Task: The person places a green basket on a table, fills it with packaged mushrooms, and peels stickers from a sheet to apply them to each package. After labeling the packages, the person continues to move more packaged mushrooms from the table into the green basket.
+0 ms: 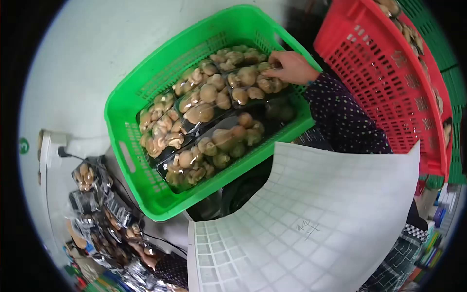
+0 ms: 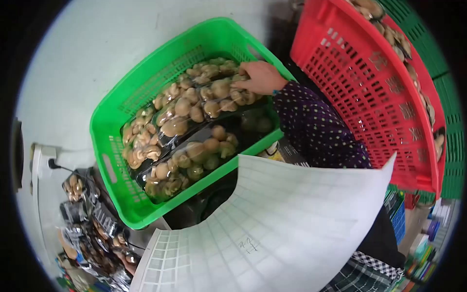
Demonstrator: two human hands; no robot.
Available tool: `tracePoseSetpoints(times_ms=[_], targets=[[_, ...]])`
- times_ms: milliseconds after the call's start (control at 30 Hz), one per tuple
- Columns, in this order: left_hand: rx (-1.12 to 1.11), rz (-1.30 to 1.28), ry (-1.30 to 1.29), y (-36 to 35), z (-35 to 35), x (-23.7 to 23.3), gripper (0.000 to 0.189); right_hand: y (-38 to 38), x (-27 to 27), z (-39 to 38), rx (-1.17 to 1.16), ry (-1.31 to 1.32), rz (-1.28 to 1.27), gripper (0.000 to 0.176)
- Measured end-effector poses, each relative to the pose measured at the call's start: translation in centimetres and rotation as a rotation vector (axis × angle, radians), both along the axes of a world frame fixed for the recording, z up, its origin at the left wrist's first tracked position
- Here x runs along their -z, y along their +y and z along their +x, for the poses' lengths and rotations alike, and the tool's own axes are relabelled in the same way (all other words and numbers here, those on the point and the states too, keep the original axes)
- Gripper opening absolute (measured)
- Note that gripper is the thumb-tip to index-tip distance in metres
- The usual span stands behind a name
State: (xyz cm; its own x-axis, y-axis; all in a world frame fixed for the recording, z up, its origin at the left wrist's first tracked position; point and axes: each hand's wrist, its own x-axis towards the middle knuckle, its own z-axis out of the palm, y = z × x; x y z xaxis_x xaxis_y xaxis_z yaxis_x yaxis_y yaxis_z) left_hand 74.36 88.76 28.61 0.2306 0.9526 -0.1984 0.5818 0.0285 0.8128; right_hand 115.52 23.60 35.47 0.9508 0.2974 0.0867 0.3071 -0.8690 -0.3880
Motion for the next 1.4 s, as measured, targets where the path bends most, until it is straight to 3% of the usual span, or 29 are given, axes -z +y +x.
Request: tracePoseSetpoints(times_ms=[167,200,233,267,300,333,400,467,533,700,800,867,900,967,1067,1167,1200,1233,1300,1333,1400], targets=[[0.536,0.144,-0.434,-7.6,13.4,-11.5,0.079,0.6,1.2,0.9,0.014,-0.080,0.025,0.047],[0.827,0.328,-0.401,-9.5,17.1,-13.0,0.082,0.6,1.7,1.4,-0.002,-0.169,0.032,0.045],[1.000,0.301,-0.327,-14.1,20.9,-15.1,0.086,0.7,1.3,1.3,-0.007,-0.170,0.033,0.045],[1.184,0.042,-0.326,-18.6,24.2,-16.1,0.090,0.8,0.7,1.2,0.050,-0.135,0.055,0.044],[1.323,-0.144,-0.531,-22.8,26.9,-15.3,0.092,0.8,0.3,1.2,0.105,-0.101,0.074,0.042],[1.497,-0.386,-0.525,-26.7,29.4,-15.3,0.095,0.7,0.2,1.2,0.099,-0.108,0.071,0.042],[1.753,-0.268,-0.644,-32.5,33.1,-11.0,0.099,0.1,0.1,1.2,0.161,-0.199,0.275,0.037],[1.994,0.403,-0.434,-37.4,35.3,-10.6,0.099,-0.1,-0.4,0.9,0.187,-0.224,0.325,0.038],[2.110,0.377,-0.426,-41.1,36.2,-8.4,0.098,-0.6,-0.2,0.9,0.236,-0.283,0.426,0.037],[2.256,0.250,-0.335,-44.9,37.5,-4.8,0.095,-0.6,-0.4,0.7,0.247,-0.278,0.398,0.036],[2.341,0.450,-0.298,-46.1,38.1,-3.8,0.098,-0.8,-0.1,1.1,0.234,-0.289,0.353,0.037],[2.314,0.751,-0.298,-46.0,37.0,-3.2,0.098,-0.7,-0.3,0.9,0.234,-0.303,0.308,0.034],[2.313,0.752,-0.297,-46.0,36.3,-2.9,0.098,-0.6,-0.3,0.9,0.226,-0.312,0.262,0.032],[2.084,1.336,-0.379,-46.1,35.3,-2.2,0.098,-0.2,-0.3,0.7,0.189,-0.293,0.214,0.033],[2.176,1.163,-0.293,-46.9,35.2,-1.3,0.094,0.8,-0.1,-0.1,0.136,-0.180,0.136,0.035],[2.240,1.199,-0.130,-46.9,35.0,-3.2,0.092,0.5,1.8,0.3,0.077,-0.098,-0.020,0.043],[2.292,1.051,-0.170,-46.1,35.2,-3.7,0.093,0.2,2.7,0.5,0.011,-0.116,-0.100,0.045],[2.282,1.050,-0.169,-45.9,35.3,-3.1,0.093,0.2,3.8,0.8,-0.048,-0.133,-0.175,0.047],[2.189,1.320,-0.311,-45.6,34.8,-1.1,0.096,0.5,5.0,2.3,-0.060,-0.101,-0.150,0.055],[2.186,1.318,-0.313,-45.5,34.9,-1.3,0.096,1.1,5.0,3.3,-0.058,0.013,-0.108,0.059],[2.278,0.775,-0.289,-45.1,35.7,-2.4,0.094,1.6,6.2,5.3,-0.044,0.143,-0.096,0.067]])
